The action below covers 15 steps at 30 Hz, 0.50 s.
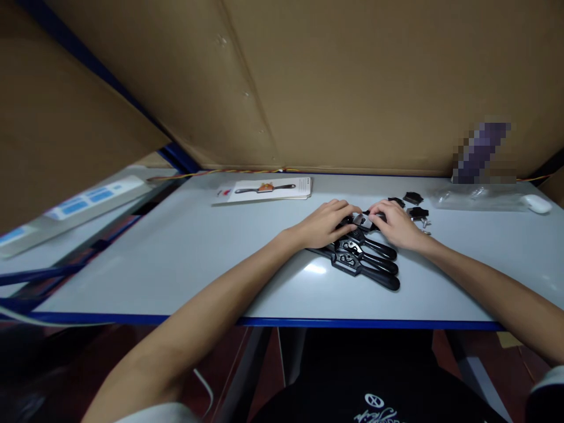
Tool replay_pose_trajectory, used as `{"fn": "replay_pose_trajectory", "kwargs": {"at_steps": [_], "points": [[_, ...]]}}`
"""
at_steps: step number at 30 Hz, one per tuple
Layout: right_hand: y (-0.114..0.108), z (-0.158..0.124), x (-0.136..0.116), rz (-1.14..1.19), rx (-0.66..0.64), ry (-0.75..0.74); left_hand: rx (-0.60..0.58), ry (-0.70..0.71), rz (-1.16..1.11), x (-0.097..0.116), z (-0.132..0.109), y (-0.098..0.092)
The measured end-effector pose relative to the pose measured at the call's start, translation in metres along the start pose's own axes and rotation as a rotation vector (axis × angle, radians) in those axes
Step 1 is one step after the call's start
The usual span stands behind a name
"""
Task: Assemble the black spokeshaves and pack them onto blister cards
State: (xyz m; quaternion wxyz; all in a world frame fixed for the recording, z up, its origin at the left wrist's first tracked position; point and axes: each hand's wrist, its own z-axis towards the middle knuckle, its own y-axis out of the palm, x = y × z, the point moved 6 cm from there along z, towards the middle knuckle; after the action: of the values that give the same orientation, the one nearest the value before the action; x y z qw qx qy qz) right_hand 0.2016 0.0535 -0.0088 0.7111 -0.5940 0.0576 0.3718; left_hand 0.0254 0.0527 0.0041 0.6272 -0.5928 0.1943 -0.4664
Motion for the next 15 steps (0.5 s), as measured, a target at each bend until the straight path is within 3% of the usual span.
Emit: {"fn": "replay_pose_trajectory", "kwargs": {"at_steps": [15], "points": [[0.0042, -0.0032, 0.0022, -0.085, 0.013, 0.028, -0.020, 0.041, -0.001, 0.0024, 0.0010, 0.0008]]}}
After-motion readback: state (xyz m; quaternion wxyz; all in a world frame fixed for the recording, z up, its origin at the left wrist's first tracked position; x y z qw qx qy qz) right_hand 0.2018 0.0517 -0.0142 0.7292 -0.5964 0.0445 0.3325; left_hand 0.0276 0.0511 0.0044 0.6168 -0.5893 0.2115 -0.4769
